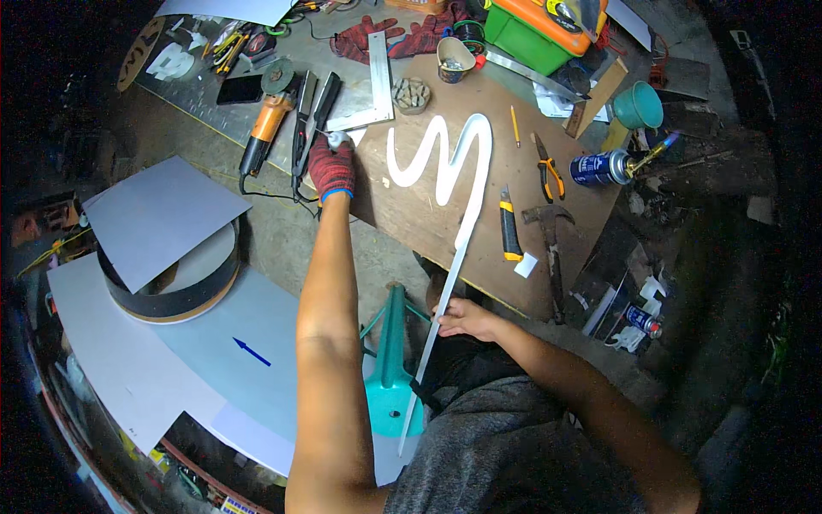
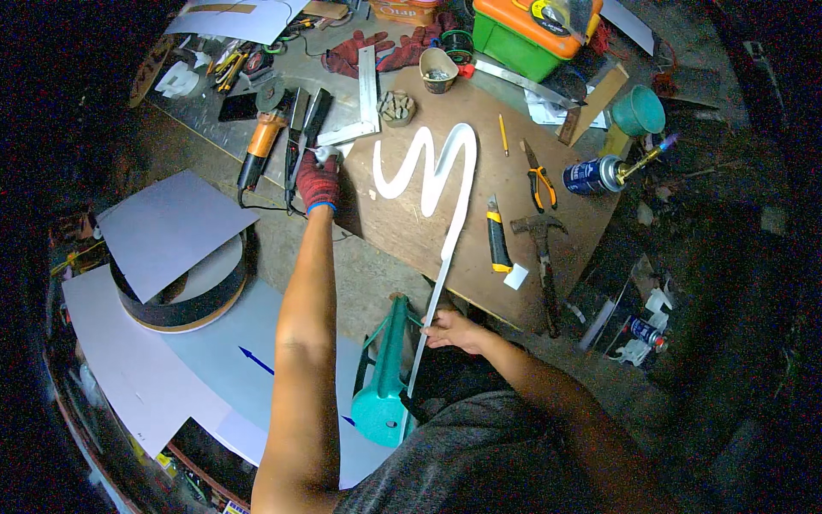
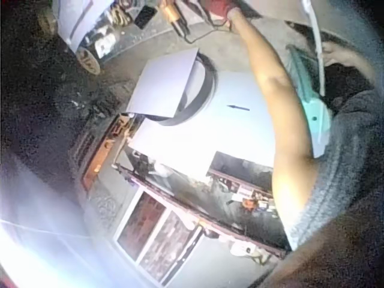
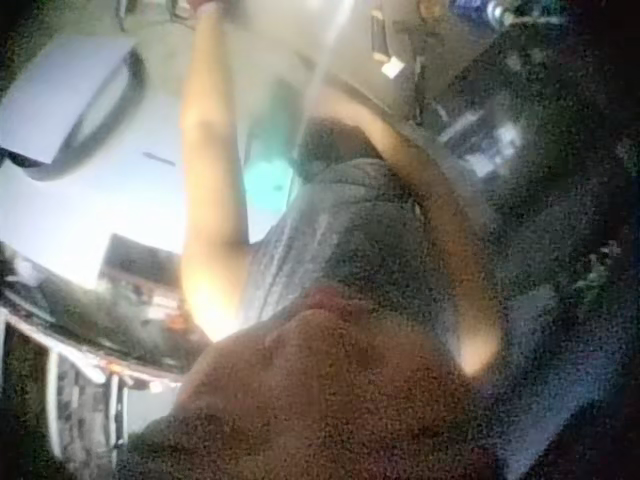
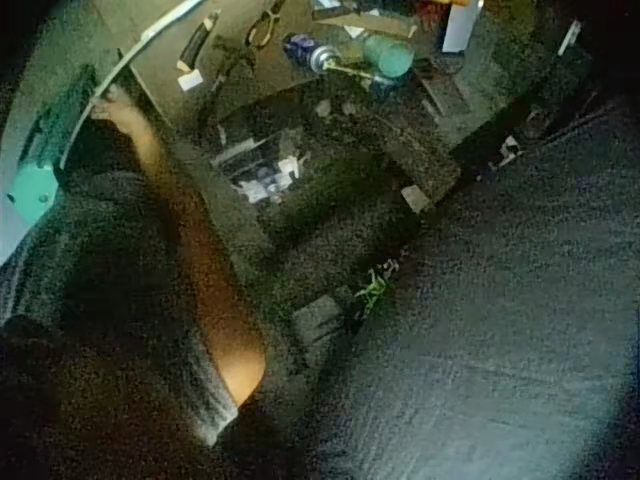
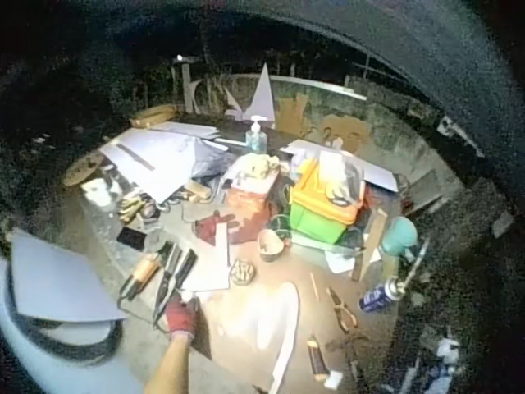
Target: The user is fabricating a curved 3D sign letter by heating and bending a white plastic strip.
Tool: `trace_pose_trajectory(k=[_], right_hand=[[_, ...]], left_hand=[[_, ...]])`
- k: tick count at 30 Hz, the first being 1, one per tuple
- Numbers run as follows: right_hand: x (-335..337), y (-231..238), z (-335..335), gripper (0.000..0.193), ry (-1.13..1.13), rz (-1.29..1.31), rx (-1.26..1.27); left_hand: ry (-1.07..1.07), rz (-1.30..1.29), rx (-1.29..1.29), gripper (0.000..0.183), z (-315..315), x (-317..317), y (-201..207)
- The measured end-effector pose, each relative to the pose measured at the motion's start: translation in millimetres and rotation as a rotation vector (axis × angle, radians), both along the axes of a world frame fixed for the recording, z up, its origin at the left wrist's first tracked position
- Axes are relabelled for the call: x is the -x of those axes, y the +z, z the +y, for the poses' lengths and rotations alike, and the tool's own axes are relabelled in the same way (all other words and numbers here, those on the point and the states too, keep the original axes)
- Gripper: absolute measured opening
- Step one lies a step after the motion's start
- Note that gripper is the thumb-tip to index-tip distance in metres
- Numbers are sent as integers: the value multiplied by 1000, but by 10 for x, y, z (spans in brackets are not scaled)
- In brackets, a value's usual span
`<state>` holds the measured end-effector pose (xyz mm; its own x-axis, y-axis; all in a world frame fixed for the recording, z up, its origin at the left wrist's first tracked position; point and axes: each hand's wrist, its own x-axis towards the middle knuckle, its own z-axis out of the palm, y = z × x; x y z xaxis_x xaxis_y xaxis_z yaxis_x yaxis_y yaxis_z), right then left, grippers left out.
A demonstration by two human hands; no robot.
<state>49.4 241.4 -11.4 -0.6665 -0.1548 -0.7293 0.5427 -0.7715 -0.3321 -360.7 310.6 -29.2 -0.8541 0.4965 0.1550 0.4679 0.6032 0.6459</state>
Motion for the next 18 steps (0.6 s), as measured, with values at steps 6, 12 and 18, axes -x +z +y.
trace_pose_trajectory(k=[6,12,18], right_hand=[[-19,0,27,30,-4,3,7],[-1,47,49,28,-23,9,0],[59,68,-1,22,-39,43,-29]], left_hand=[[176,119,139,51,42,-437,246],[-424,-53,-35,40,436,-1416,424],[-558,5,364,33,948,-1567,436]])
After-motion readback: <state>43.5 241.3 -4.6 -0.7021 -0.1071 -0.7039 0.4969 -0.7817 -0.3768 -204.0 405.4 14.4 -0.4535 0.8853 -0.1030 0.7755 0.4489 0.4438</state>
